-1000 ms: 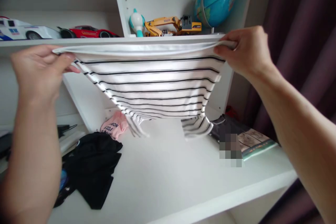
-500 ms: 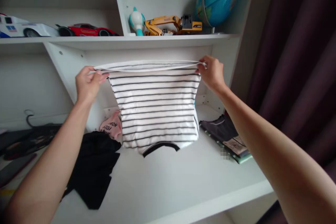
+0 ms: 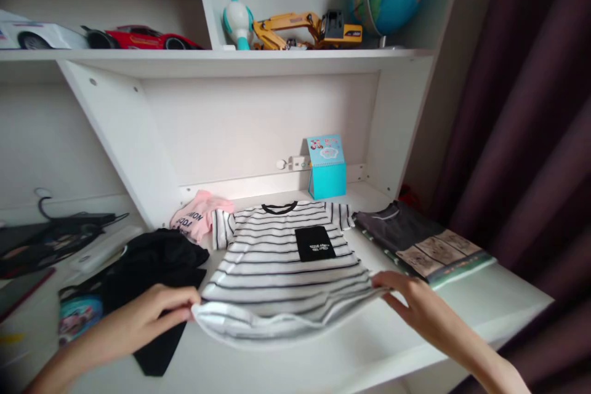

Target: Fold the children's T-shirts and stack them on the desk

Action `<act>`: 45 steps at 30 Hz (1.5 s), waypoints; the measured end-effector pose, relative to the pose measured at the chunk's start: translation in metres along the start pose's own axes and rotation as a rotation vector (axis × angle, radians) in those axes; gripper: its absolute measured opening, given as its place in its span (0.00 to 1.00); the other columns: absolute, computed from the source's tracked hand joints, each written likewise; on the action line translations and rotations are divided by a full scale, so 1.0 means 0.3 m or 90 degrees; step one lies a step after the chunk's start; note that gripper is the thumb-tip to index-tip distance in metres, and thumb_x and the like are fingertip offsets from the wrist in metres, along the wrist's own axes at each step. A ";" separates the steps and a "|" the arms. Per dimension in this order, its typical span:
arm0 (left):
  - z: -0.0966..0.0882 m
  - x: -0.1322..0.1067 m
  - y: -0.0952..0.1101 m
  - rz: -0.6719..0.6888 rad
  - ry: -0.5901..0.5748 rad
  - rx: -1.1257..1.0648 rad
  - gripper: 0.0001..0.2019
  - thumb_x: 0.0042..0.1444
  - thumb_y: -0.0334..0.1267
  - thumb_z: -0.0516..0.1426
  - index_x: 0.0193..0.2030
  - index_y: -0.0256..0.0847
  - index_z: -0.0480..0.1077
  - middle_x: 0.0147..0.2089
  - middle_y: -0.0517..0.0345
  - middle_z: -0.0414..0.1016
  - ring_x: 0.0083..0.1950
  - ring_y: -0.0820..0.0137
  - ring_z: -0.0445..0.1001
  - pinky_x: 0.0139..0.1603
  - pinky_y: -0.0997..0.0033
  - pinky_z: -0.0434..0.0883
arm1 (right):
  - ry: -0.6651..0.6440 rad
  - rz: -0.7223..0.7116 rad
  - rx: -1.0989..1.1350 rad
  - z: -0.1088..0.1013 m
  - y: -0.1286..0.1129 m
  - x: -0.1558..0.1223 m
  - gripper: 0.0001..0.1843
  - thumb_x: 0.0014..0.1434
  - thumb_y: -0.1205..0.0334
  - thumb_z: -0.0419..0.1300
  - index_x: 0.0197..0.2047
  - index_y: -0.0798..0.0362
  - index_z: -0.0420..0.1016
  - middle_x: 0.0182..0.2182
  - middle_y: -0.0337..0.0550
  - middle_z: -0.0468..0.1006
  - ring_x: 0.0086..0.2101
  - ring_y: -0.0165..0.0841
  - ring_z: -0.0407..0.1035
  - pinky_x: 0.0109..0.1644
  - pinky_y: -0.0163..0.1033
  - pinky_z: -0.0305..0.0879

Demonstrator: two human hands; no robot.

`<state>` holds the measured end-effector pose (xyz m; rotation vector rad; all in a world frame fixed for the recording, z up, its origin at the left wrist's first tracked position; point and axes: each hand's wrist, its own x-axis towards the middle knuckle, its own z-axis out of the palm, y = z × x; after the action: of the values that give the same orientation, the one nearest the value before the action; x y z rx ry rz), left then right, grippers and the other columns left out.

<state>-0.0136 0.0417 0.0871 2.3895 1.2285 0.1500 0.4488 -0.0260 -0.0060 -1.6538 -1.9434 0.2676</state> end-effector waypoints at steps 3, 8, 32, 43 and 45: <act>0.055 -0.012 -0.009 -0.032 -0.126 -0.036 0.11 0.55 0.40 0.52 0.40 0.47 0.74 0.38 0.61 0.76 0.40 0.68 0.74 0.41 0.76 0.67 | -0.119 0.034 0.019 0.037 0.017 -0.055 0.14 0.56 0.50 0.53 0.40 0.42 0.76 0.41 0.39 0.78 0.42 0.40 0.72 0.48 0.39 0.67; 0.120 0.120 0.042 0.004 -0.037 -0.045 0.18 0.59 0.46 0.48 0.53 0.49 0.67 0.54 0.57 0.69 0.55 0.65 0.67 0.56 0.68 0.62 | 0.035 0.171 -0.044 0.077 0.046 -0.044 0.25 0.55 0.43 0.51 0.47 0.50 0.72 0.40 0.49 0.77 0.37 0.41 0.73 0.40 0.41 0.69; 0.233 0.432 0.340 0.303 0.038 -0.073 0.25 0.49 0.26 0.52 0.56 0.46 0.63 0.48 0.58 0.73 0.46 0.69 0.71 0.44 0.74 0.67 | 0.064 -0.023 0.353 0.195 -0.433 0.150 0.10 0.58 0.61 0.50 0.39 0.52 0.70 0.35 0.41 0.75 0.36 0.32 0.69 0.41 0.34 0.63; 0.080 0.548 0.417 0.349 0.190 -0.076 0.09 0.57 0.36 0.53 0.37 0.38 0.74 0.29 0.61 0.73 0.28 0.75 0.67 0.28 0.79 0.60 | 0.179 0.172 0.048 0.348 -0.377 0.062 0.14 0.52 0.67 0.48 0.43 0.52 0.58 0.27 0.40 0.71 0.25 0.36 0.69 0.26 0.34 0.58; -0.012 0.558 0.426 0.343 0.265 -0.105 0.10 0.57 0.38 0.52 0.36 0.38 0.74 0.27 0.62 0.72 0.27 0.75 0.67 0.27 0.79 0.61 | 0.171 0.163 -0.020 0.322 -0.358 0.087 0.07 0.51 0.68 0.48 0.36 0.51 0.60 0.26 0.41 0.71 0.24 0.34 0.67 0.26 0.33 0.55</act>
<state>0.1808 0.1113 0.1284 2.5543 0.6538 0.9143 0.3047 -0.0044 -0.0242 -1.8562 -1.5479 0.1055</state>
